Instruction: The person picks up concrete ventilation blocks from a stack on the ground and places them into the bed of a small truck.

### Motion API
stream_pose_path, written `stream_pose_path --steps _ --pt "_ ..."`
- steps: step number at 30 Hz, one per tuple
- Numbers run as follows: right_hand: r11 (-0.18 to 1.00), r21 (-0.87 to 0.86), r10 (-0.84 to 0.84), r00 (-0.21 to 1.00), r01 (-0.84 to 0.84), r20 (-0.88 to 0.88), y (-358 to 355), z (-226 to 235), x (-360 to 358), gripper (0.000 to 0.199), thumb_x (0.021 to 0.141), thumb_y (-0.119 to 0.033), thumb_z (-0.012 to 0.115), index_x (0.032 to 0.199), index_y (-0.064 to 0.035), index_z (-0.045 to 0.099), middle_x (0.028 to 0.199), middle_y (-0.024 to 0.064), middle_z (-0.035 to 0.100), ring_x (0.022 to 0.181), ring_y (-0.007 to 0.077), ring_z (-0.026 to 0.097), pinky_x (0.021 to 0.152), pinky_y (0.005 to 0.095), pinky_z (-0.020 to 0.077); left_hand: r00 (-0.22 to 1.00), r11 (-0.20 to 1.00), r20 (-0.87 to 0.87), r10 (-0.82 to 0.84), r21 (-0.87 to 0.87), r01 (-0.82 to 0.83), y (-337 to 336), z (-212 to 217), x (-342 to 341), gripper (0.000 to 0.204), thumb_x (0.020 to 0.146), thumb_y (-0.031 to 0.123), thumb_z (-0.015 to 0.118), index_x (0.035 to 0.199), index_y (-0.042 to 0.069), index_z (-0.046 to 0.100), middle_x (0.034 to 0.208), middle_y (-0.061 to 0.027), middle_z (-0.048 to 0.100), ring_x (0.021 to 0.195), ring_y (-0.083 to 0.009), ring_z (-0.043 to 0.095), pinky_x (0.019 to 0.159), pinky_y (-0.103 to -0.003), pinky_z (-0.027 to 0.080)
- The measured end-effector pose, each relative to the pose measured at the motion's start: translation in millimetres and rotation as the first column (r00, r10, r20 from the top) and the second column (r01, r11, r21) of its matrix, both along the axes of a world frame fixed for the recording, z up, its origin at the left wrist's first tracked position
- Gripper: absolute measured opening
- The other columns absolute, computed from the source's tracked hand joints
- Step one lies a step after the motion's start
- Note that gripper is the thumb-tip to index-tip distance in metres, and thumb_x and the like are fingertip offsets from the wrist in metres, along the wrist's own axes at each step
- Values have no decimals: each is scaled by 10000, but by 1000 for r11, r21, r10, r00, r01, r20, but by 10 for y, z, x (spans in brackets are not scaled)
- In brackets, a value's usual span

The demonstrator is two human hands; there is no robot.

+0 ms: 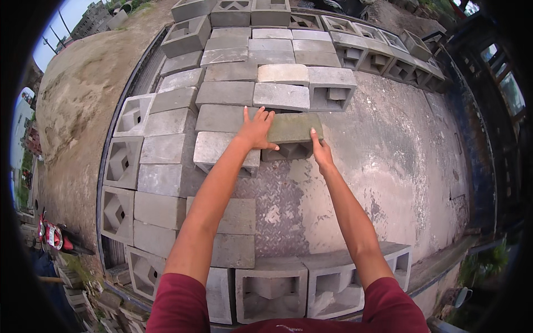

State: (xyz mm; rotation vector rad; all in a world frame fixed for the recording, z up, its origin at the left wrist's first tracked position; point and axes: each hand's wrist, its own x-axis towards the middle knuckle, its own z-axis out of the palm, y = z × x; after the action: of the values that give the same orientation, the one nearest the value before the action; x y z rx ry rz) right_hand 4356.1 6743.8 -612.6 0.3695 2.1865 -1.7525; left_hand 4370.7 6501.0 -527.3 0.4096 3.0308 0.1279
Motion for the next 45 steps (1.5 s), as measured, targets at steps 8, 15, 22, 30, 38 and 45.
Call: stream_pose_path --steps 8,15,22,30,38,45 --pt "954 -234 -178 982 187 61 -102 -49 59 890 885 -630 529 1392 89 400 1414 256 439 1347 332 388 1109 410 284 982 980 -72 -174 -110 165 47 37 -222 1193 509 522 871 1427 -21 337 1422 -155 394 1420 -322 238 1095 -733 79" --pt "928 -307 -217 976 210 10 -180 -16 -57 804 918 -584 491 1393 61 420 1408 245 458 1332 333 417 1090 412 308 954 986 -258 -153 -100 131 2 36 -208 1256 409 521 899 1462 107 353 1502 -157 326 1464 -320 150 1104 -722 78" --pt "974 -91 -209 978 208 -4 -341 93 81 786 935 -583 454 1373 70 442 1371 270 488 1305 372 445 1070 402 344 985 979 -146 -97 -191 68 -179 109 -272 1227 517 590 843 1507 139 275 1576 -152 208 1487 -269 94 1123 -692 54" --pt "981 -180 -75 997 71 -14 -148 69 21 756 967 -557 427 1389 71 425 1390 254 477 1325 334 431 1085 383 325 997 994 -79 -1 -106 -8 168 -191 -353 1189 667 757 648 1507 34 220 1588 -122 190 1482 -252 126 1136 -668 38" --pt "985 -174 -38 990 14 -136 -124 -127 -235 812 971 -610 365 1445 50 336 1435 270 414 1362 347 380 1115 391 291 1000 997 24 -8 -76 10 288 -82 -400 1113 729 703 638 1542 131 137 1614 -52 122 1484 -234 123 1153 -633 78" --pt "989 -148 -5 992 -14 -127 -158 -34 -160 838 967 -635 343 1464 38 293 1455 269 386 1390 353 336 1121 412 280 999 994 22 45 -98 -42 248 1 -224 972 813 609 628 1547 214 128 1616 26 115 1481 -203 133 1184 -551 137"
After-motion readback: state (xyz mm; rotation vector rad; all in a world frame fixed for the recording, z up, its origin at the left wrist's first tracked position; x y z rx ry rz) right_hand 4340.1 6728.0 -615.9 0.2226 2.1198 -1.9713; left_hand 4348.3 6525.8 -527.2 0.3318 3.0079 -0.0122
